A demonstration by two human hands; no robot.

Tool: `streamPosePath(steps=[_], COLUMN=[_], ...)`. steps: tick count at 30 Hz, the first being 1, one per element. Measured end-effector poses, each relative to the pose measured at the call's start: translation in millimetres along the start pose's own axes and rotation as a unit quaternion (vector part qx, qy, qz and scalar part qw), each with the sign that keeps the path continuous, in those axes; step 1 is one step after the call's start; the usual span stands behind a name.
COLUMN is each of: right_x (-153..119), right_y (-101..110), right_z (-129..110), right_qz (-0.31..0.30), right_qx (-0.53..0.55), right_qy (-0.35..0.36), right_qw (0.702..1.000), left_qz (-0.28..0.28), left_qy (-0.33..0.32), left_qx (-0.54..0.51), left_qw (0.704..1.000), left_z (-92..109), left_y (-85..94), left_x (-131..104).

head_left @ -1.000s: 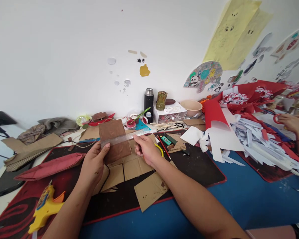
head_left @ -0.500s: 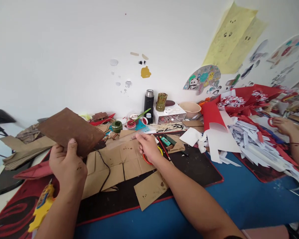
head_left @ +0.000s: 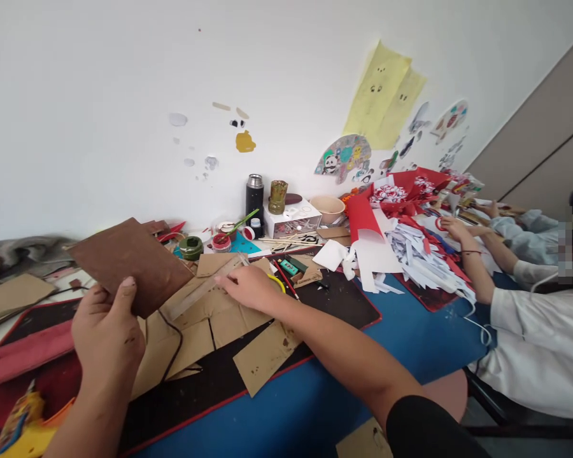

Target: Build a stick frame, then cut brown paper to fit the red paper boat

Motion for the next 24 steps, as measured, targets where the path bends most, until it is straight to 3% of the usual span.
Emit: streamPosePath(steps=[4,8,12,18,24], right_x=[-4.6,-14.1,-36.8,-60.9,-60.5], right_y=[29.4,64.6,88.7,73.1,50.7], right_z=[13.6,33.6,37.1,24.7,18.9], right_qz=[0.019,0.034,0.034,-0.081,-0.094], right_qx=[0.043,0.106,0.083,-0.161,-0.240], right_qy=[0.001,-0.066,-0.084,-0.087,-0.087], right_qw=[0.999,0.992,0.992,0.980,0.962], left_qz=[-0.003,-0.007,0.008,-0.041,-0.090], left_qy=[0.028,0.023,0.025,0.036,0.039], left_qx=[-0.016,-0.051,-0.032,-0.029,-0.060], left_qw=[0.999,0.998,0.999,0.998,0.993], left_z=[4.9,7.2,4.5,-4.6,-22.4], left_y=[-4.2,-7.7,-5.0,-9.7,-16.7], left_x=[-3.8,-4.5,-2.7,-4.0,-4.3])
Point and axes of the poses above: each hand's wrist, its own x-axis towards the middle knuckle, its own y-axis out of the back of the hand, z = x × y, the point moved 5 cm from there along x, towards the middle knuckle, and after that the axes turned 12 degrees about x, right-handed, at the moved point
